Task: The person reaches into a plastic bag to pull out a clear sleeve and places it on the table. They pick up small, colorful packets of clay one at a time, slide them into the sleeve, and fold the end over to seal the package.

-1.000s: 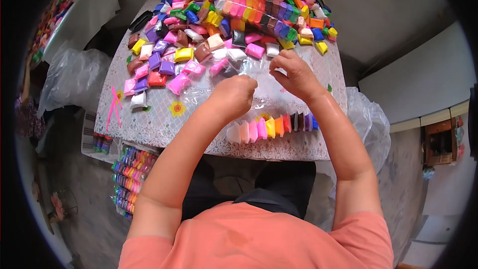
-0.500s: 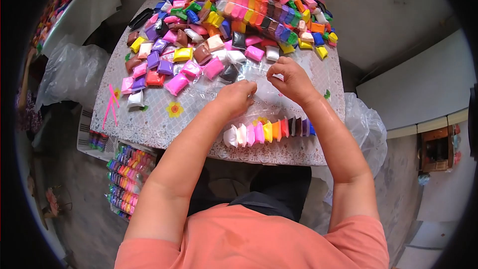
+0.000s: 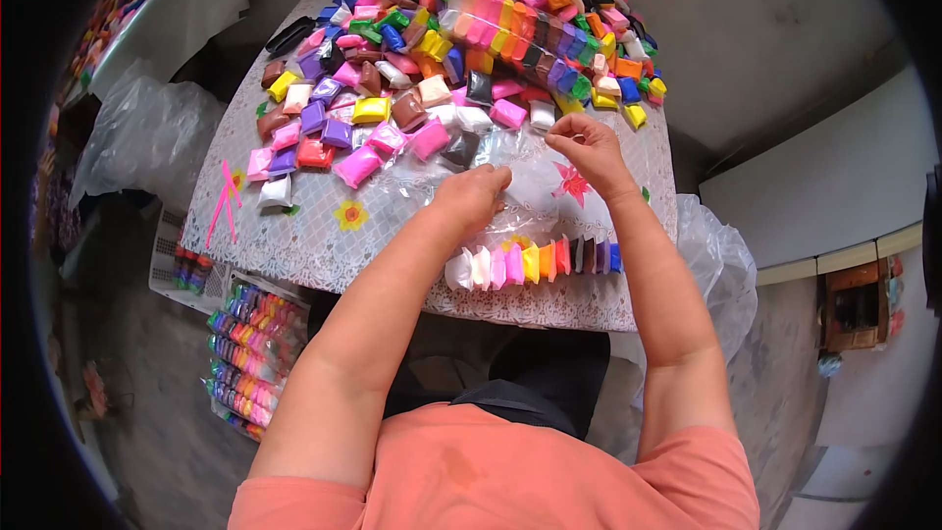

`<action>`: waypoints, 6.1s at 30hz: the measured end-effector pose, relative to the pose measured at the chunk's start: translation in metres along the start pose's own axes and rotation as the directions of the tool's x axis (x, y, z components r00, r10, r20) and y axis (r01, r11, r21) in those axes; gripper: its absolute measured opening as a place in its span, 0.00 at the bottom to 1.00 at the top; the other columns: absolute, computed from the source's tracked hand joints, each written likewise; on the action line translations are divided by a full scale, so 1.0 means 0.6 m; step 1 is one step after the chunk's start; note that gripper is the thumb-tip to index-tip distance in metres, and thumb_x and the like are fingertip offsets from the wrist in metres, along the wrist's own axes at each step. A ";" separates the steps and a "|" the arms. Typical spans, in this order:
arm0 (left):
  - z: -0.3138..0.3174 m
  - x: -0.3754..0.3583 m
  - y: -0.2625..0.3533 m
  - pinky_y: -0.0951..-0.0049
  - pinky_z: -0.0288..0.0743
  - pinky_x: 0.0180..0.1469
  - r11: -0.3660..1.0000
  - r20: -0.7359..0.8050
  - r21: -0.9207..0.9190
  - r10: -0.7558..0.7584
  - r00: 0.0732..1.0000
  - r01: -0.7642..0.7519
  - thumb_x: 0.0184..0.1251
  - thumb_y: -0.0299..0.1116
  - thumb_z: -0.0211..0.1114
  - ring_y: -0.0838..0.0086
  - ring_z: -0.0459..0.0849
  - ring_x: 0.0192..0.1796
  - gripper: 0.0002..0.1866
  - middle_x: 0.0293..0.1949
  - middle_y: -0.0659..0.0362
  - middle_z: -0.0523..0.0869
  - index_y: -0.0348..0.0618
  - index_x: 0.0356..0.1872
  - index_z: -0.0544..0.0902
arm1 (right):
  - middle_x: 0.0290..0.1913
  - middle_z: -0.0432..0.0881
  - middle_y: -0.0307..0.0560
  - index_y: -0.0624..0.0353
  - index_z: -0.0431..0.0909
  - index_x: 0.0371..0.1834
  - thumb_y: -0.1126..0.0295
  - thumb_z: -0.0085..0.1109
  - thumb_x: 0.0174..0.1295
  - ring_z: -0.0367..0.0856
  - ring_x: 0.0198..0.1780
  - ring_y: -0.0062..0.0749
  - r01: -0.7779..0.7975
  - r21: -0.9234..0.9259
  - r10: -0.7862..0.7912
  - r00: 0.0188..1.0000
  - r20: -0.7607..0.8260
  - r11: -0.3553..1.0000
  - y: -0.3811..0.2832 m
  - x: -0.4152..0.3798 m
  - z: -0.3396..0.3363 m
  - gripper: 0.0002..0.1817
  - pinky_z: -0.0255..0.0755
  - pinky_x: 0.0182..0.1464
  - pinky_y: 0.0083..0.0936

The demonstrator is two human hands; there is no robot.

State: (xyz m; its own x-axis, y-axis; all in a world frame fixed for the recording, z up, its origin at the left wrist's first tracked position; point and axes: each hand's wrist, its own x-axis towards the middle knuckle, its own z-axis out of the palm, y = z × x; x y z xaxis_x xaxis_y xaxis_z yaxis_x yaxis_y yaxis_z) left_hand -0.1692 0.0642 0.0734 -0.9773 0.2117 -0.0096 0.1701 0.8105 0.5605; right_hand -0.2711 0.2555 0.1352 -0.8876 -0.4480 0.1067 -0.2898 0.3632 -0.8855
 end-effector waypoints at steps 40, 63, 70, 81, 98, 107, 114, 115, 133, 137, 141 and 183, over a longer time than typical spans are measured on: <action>0.076 0.037 -0.047 0.65 0.70 0.65 0.979 0.122 0.204 0.002 0.992 -0.027 0.63 0.29 0.55 0.62 0.78 0.63 0.21 0.62 0.48 0.78 0.41 0.58 0.79 | 0.45 0.85 0.43 0.68 0.81 0.51 0.58 0.63 0.64 0.83 0.45 0.30 -0.127 -0.022 0.128 0.950 0.285 0.992 -0.052 0.027 0.228 0.23 0.76 0.48 0.26; 0.054 0.017 -0.017 0.61 0.64 0.67 0.920 0.103 0.391 0.001 0.995 -0.041 0.67 0.35 0.54 0.65 0.70 0.69 0.21 0.66 0.58 0.74 0.54 0.60 0.78 | 0.41 0.85 0.54 0.53 0.84 0.39 0.51 0.63 0.58 0.84 0.45 0.51 0.079 -0.621 0.128 0.951 0.282 0.780 -0.131 -0.001 0.269 0.18 0.76 0.49 0.41; 0.043 0.004 -0.017 0.59 0.62 0.67 0.922 0.068 0.385 -0.073 0.995 0.042 0.67 0.37 0.54 0.65 0.68 0.70 0.21 0.67 0.60 0.73 0.57 0.61 0.78 | 0.35 0.85 0.59 0.61 0.84 0.34 0.58 0.63 0.58 0.84 0.39 0.54 0.151 -0.568 -0.023 0.974 0.226 0.809 -0.101 0.015 0.287 0.15 0.75 0.43 0.45; 0.038 0.015 0.017 0.54 0.62 0.66 0.884 -0.074 0.357 -0.297 0.952 0.303 0.66 0.37 0.56 0.64 0.67 0.70 0.22 0.67 0.63 0.73 0.61 0.63 0.76 | 0.29 0.83 0.56 0.60 0.82 0.28 0.62 0.64 0.54 0.83 0.33 0.51 0.361 -0.615 -0.162 0.921 0.355 0.701 -0.119 0.036 0.263 0.11 0.75 0.36 0.41; -0.070 -0.042 -0.012 0.49 0.70 0.55 0.810 0.110 0.309 -0.551 0.828 0.498 0.67 0.37 0.56 0.64 0.79 0.63 0.20 0.61 0.59 0.81 0.51 0.59 0.82 | 0.29 0.83 0.52 0.57 0.83 0.28 0.62 0.62 0.47 0.83 0.33 0.46 0.508 -0.653 -0.073 0.816 0.573 0.562 -0.186 0.067 0.219 0.10 0.75 0.36 0.37; -0.058 -0.045 -0.015 0.46 0.70 0.53 0.822 0.068 0.280 -0.532 0.844 0.496 0.67 0.35 0.56 0.61 0.79 0.63 0.20 0.63 0.57 0.80 0.49 0.59 0.81 | 0.36 0.86 0.48 0.52 0.85 0.33 0.64 0.63 0.50 0.84 0.39 0.42 0.597 -0.682 -0.025 0.760 0.650 0.423 -0.306 0.072 0.205 0.09 0.76 0.41 0.36; -0.071 -0.042 -0.014 0.49 0.70 0.56 0.817 0.120 0.244 -0.561 0.819 0.523 0.67 0.34 0.58 0.63 0.78 0.64 0.20 0.63 0.59 0.79 0.51 0.60 0.80 | 0.39 0.84 0.50 0.59 0.81 0.40 0.74 0.67 0.51 0.82 0.42 0.39 0.507 -0.406 -0.331 0.840 0.429 0.761 -0.239 0.066 0.158 0.12 0.75 0.48 0.30; -0.072 -0.042 -0.013 0.49 0.70 0.56 0.814 0.121 0.249 -0.565 0.816 0.526 0.67 0.35 0.58 0.63 0.78 0.64 0.20 0.63 0.59 0.79 0.51 0.60 0.80 | 0.54 0.79 0.52 0.57 0.78 0.52 0.75 0.71 0.46 0.77 0.57 0.45 0.551 -0.461 -0.307 0.808 0.503 0.696 -0.230 0.061 0.147 0.25 0.71 0.60 0.33; -0.061 -0.042 -0.014 0.45 0.71 0.48 0.811 0.068 0.277 -0.552 0.831 0.516 0.66 0.34 0.56 0.63 0.81 0.61 0.21 0.63 0.58 0.80 0.52 0.61 0.78 | 0.28 0.83 0.51 0.59 0.81 0.32 0.73 0.59 0.56 0.85 0.35 0.40 0.513 -0.561 -0.211 0.831 0.515 0.649 -0.227 0.088 0.197 0.03 0.76 0.37 0.32; -0.061 -0.043 -0.018 0.45 0.71 0.50 0.817 0.071 0.266 -0.546 0.835 0.512 0.67 0.34 0.56 0.63 0.81 0.61 0.21 0.63 0.58 0.79 0.52 0.61 0.78 | 0.28 0.82 0.47 0.62 0.81 0.33 0.78 0.60 0.57 0.83 0.34 0.28 0.542 -0.461 -0.292 0.811 0.508 0.703 -0.226 0.103 0.206 0.03 0.75 0.38 0.26; -0.064 -0.047 -0.016 0.45 0.70 0.55 0.824 0.056 0.243 -0.539 0.840 0.513 0.68 0.34 0.55 0.63 0.79 0.63 0.20 0.63 0.58 0.79 0.52 0.61 0.77 | 0.31 0.83 0.41 0.63 0.81 0.36 0.78 0.60 0.60 0.80 0.36 0.20 0.503 -0.112 -0.456 0.842 0.290 0.857 -0.248 0.075 0.185 0.03 0.74 0.40 0.21; -0.177 -0.020 -0.032 0.66 0.79 0.50 0.966 0.579 0.247 -0.080 0.811 -0.081 0.64 0.24 0.57 0.67 0.87 0.47 0.18 0.48 0.52 0.87 0.37 0.55 0.81 | 0.42 0.88 0.49 0.54 0.88 0.41 0.71 0.74 0.49 0.87 0.43 0.39 0.270 -0.905 0.685 0.592 0.425 0.329 -0.011 0.009 0.089 0.14 0.79 0.45 0.33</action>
State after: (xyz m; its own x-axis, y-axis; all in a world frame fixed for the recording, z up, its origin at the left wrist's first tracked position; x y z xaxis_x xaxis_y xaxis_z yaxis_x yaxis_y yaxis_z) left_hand -0.1743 -0.0119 0.1504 -0.7333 0.4232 -0.5322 0.2745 0.9003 0.3377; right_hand -0.2546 0.2070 0.1177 -0.5719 -0.3636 -0.7353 -0.6585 0.7380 0.1472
